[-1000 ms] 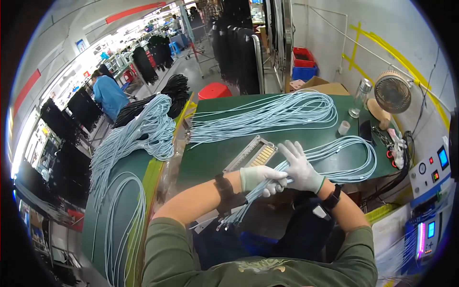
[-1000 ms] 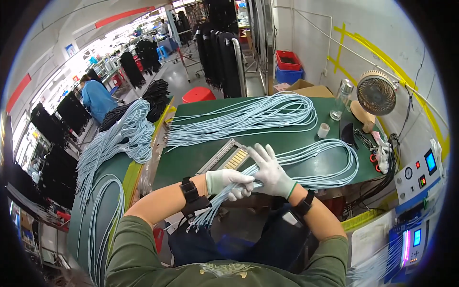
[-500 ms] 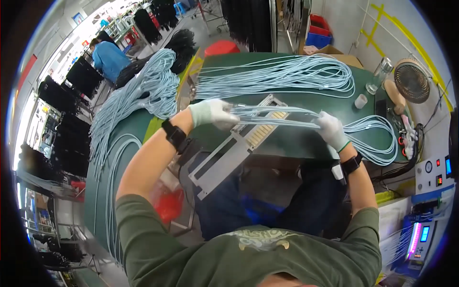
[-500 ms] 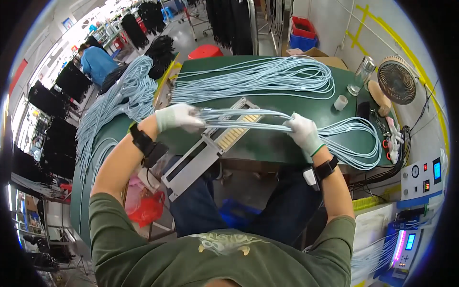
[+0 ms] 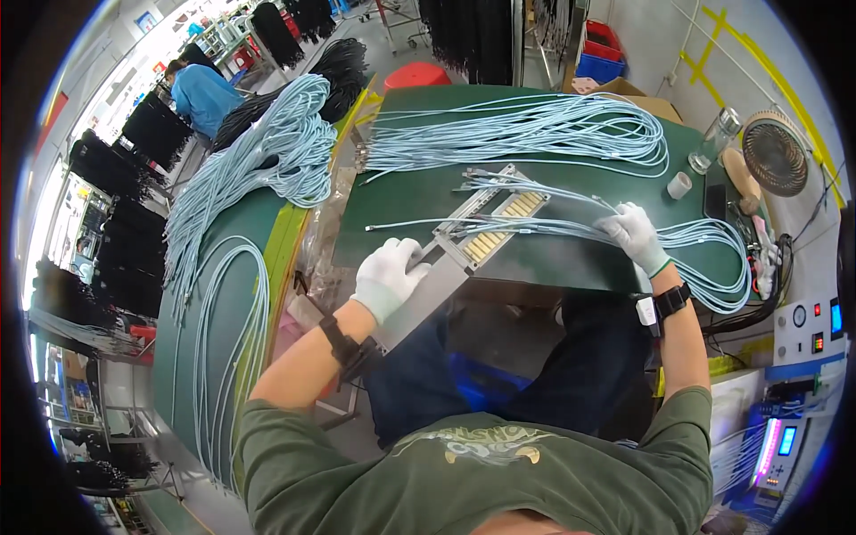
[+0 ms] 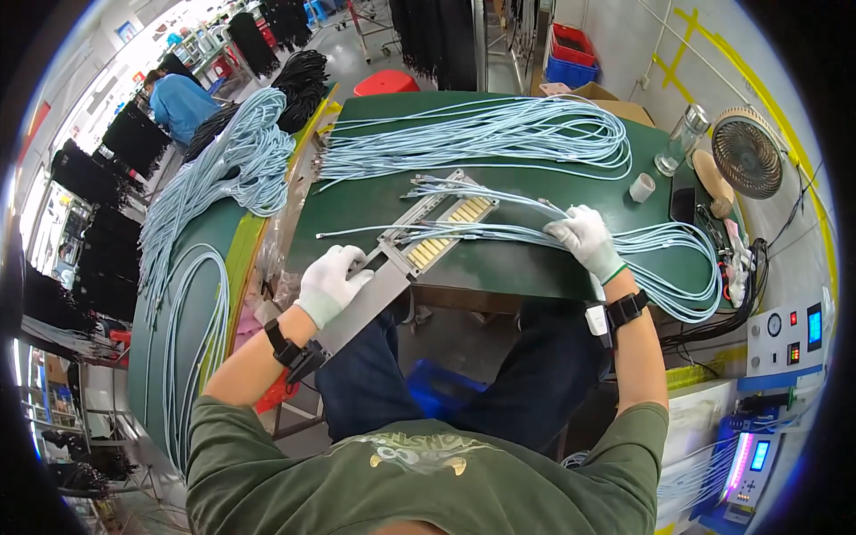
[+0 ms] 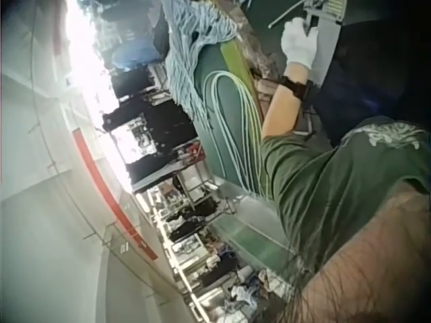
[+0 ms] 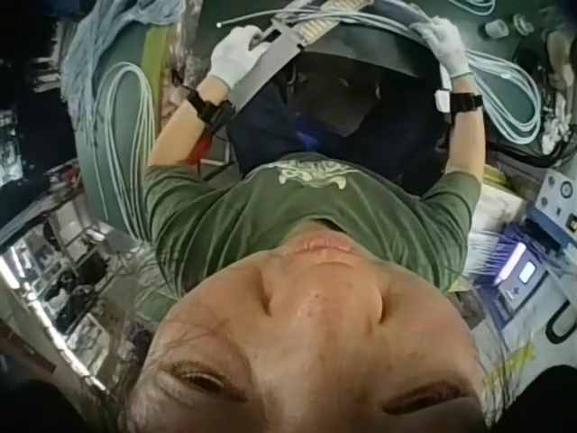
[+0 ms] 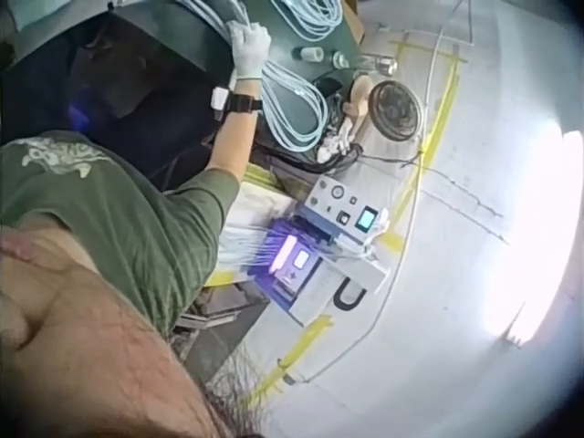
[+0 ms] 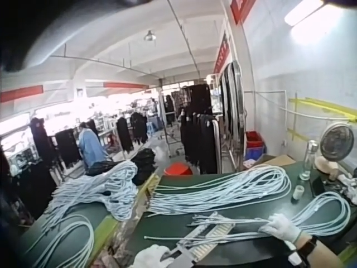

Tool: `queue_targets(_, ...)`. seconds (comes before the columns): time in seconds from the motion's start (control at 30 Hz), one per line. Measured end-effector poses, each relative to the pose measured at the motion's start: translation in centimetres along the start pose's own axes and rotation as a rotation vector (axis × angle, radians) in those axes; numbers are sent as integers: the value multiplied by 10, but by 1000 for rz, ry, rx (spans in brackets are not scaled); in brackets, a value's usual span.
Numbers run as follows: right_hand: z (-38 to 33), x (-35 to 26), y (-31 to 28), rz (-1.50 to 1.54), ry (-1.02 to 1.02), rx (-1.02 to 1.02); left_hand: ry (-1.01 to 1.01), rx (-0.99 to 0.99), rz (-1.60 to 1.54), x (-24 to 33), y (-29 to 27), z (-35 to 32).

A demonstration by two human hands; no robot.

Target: The person gathers a bundle of cables, places the ends into a metal fixture, and inserts the fixture into a machine. After removing the fixture, the person pulls the cables out, sets them on the table, and then places a new set of cables into the fixture one by one to repeat the process.

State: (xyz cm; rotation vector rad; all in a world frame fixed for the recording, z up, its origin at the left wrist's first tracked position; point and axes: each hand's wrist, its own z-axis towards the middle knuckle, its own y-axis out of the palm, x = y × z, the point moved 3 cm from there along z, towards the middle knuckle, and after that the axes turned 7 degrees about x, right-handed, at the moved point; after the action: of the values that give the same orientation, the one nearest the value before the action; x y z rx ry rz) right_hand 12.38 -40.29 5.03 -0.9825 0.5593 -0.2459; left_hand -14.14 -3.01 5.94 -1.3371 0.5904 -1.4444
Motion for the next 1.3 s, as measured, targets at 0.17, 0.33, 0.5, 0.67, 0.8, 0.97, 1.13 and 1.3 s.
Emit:
queue_targets(0.17,7,1,-5,-144,-7,-37,-42,-93,107,-19,6,1)
queue_targets(0.33,25,-41,-10,-144,-177,189,-22,-43,134,-8,7,-10)
queue_targets(0.5,47,-98,42,88,-123,115,-150,51,13,14,29,-48)
queue_targets(0.67,69,-99,76,130,-89,43,-260,76,-96,22,42,-58)
queue_targets(0.8,66,-95,79,108,-86,68,-326,-1,-137,22,37,-58)
queue_targets(0.97,68,-88,64,142,-18,69,78,510,11,9,4,-40)
queue_targets(1.13,82,-88,62,214,-69,256,141,561,243,-31,5,6)
queue_targets(1.3,48,-38,18,306,214,283,202,402,74,-35,9,28)
